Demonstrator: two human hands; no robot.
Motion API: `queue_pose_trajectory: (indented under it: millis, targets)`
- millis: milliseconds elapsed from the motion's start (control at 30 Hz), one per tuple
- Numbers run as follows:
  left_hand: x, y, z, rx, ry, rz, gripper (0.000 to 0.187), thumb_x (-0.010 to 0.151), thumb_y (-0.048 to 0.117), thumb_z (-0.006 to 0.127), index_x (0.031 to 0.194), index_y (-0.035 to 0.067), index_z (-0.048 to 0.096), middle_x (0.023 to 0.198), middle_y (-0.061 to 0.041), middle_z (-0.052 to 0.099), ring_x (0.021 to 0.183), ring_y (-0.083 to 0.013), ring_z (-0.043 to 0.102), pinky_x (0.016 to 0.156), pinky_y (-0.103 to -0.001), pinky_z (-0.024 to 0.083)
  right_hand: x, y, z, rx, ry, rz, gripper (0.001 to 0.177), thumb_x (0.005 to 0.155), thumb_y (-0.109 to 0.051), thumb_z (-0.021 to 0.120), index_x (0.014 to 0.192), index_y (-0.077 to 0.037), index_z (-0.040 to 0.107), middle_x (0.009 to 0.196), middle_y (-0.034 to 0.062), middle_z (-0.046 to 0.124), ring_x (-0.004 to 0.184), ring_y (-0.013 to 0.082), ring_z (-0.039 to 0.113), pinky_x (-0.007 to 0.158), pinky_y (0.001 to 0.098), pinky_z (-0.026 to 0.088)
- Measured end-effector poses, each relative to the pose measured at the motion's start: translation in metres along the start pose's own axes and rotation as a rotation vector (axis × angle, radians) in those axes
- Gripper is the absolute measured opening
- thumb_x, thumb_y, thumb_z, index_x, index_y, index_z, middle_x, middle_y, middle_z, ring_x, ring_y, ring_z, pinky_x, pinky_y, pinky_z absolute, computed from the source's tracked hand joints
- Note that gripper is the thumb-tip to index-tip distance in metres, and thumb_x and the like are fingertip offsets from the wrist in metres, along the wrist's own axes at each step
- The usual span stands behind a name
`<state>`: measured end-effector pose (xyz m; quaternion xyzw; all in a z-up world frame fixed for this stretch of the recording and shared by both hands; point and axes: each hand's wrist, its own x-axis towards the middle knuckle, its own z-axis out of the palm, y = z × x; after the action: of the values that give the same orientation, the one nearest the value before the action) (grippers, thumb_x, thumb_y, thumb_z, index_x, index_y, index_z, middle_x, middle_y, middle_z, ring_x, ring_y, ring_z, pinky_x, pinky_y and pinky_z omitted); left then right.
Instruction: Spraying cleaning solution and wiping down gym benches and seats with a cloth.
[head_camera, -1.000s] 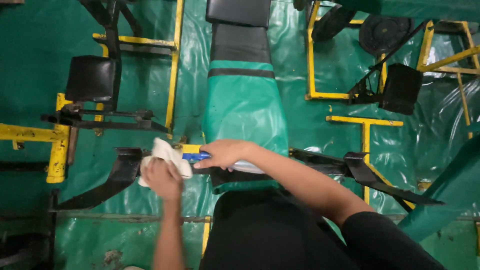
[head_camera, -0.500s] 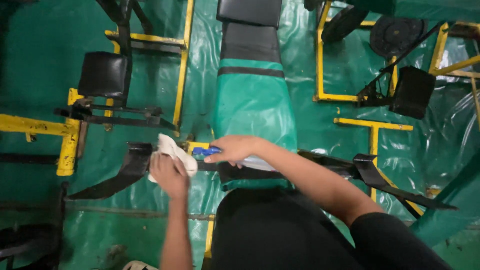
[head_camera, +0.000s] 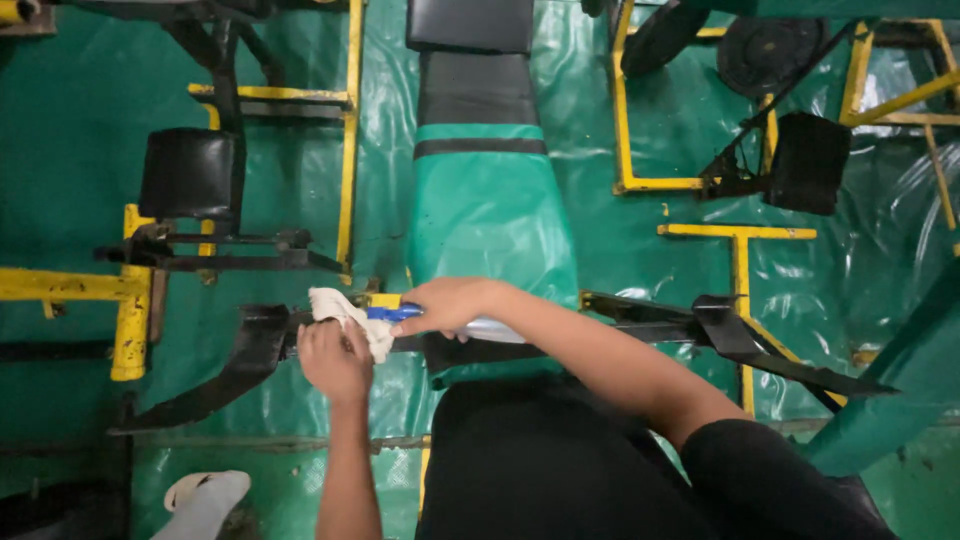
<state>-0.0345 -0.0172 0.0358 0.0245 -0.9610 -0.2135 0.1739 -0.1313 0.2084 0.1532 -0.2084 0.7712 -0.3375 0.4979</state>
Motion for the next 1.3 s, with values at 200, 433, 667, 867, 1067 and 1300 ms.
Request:
queue_pose_trajectory:
  millis: [200, 433, 667, 867, 1067, 1300]
  targets:
    - [-0.059, 0.063, 0.06, -0.101, 0.281, 0.098, 0.021, 0.096, 0.011, 0.066, 0.112, -0.002, 0.062, 0.119, -0.021, 0.065, 0.122, -0.0464, 0.06, 0.113, -0.056, 0.04, -0.005, 0.0, -0.001, 0.028, 0.0, -0.03, 0.07, 0.089, -0.064, 0.056, 0.125, -0.004, 0.061, 0.065, 0.0124, 0.068, 0.049, 0.0234, 0.07, 0.051, 0.0381, 0.058]
    - [-0.018, -0.019, 0.014, -0.031, -0.1, 0.125, 0.016, 0.09, 0.014, 0.067, 0.098, 0.001, 0.063, 0.112, -0.024, 0.065, 0.108, -0.0469, 0.058, 0.099, -0.056, 0.044, -0.004, -0.003, -0.005, 0.016, -0.021, -0.007, 0.069, 0.09, -0.064, 0.056, 0.124, -0.004, 0.061, 0.066, 0.0126, 0.069, 0.05, 0.024, 0.07, 0.051, 0.0387, 0.058]
    - [-0.052, 0.012, 0.076, -0.012, 0.223, 0.105, 0.019, 0.089, 0.012, 0.068, 0.103, 0.0, 0.063, 0.113, -0.025, 0.064, 0.112, -0.0462, 0.059, 0.111, -0.061, 0.04, 0.003, 0.01, -0.005, 0.014, -0.023, -0.024, 0.067, 0.09, -0.062, 0.057, 0.121, -0.003, 0.061, 0.068, 0.0126, 0.07, 0.051, 0.0237, 0.071, 0.051, 0.039, 0.058]
    - [-0.07, 0.052, 0.029, -0.18, 0.109, 0.046, 0.018, 0.09, 0.013, 0.072, 0.101, 0.002, 0.063, 0.11, -0.021, 0.067, 0.119, -0.0443, 0.061, 0.098, -0.057, 0.043, 0.006, 0.013, -0.006, 0.129, -0.092, -0.044, 0.063, 0.091, -0.058, 0.058, 0.125, -0.005, 0.059, 0.066, 0.0127, 0.067, 0.05, 0.0225, 0.069, 0.05, 0.0383, 0.057]
    - [-0.063, 0.044, -0.008, -0.784, 0.246, -0.671, 0.021, 0.099, 0.019, 0.057, 0.104, 0.001, 0.068, 0.098, -0.01, 0.069, 0.092, -0.0252, 0.063, 0.082, -0.04, 0.052, 0.008, -0.006, -0.025, 0.179, -0.109, -0.082, 0.062, 0.093, -0.06, 0.057, 0.12, -0.004, 0.058, 0.067, 0.0116, 0.065, 0.053, 0.0207, 0.068, 0.05, 0.0356, 0.056]
    - [-0.112, -0.059, 0.039, -2.37, 0.365, -0.571, 0.048, 0.119, 0.036, 0.052, 0.136, -0.009, 0.053, 0.122, -0.015, 0.064, 0.107, -0.0265, 0.062, 0.095, -0.039, 0.052, 0.012, -0.031, -0.026, 0.075, -0.154, -0.098, 0.066, 0.091, -0.064, 0.054, 0.121, -0.005, 0.058, 0.066, 0.0111, 0.066, 0.054, 0.0197, 0.07, 0.052, 0.0349, 0.057]
